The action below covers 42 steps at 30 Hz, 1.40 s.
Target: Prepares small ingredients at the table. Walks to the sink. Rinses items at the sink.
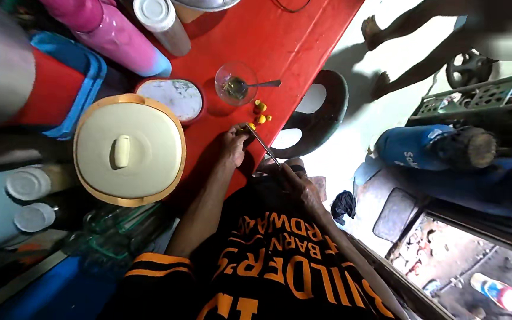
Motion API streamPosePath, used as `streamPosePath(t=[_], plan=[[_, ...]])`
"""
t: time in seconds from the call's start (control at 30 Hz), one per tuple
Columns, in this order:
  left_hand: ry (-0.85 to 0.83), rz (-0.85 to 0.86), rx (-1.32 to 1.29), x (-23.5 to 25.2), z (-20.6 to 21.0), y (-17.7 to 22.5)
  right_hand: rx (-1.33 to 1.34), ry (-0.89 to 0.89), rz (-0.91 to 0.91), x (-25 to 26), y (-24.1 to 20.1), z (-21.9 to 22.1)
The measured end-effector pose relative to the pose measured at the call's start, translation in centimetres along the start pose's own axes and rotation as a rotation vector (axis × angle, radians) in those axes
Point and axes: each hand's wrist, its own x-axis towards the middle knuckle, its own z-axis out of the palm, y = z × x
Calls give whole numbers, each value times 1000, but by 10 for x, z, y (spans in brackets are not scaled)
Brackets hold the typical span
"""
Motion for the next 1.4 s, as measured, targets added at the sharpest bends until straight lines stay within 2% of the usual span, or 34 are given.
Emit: streamPosePath(t=[0.17, 0.47, 0.73, 0.87, 1.0, 1.1, 1.23, 1.4], plan=[[-29, 44, 46, 1, -1, -6, 36, -3, 3, -2, 2, 2], [34, 106, 69, 4, 1, -7, 26, 10, 2, 9, -1, 9], [35, 104, 117, 5, 4, -2, 21, 8, 5, 20, -6, 11], [55, 19, 126, -1, 10, -17, 21, -51, 34, 41, -17, 5], [88, 27, 55, 0, 9, -16, 17, -25, 12, 21, -3, 8], [39, 98, 123, 1, -1, -12, 39, -45, 18, 15, -1, 7], [-25, 84, 183, -9, -3, -10, 71, -96, 31, 48, -9, 11], [-62, 92, 31, -14, -7, -5, 171, 30, -16, 23, 2, 8]])
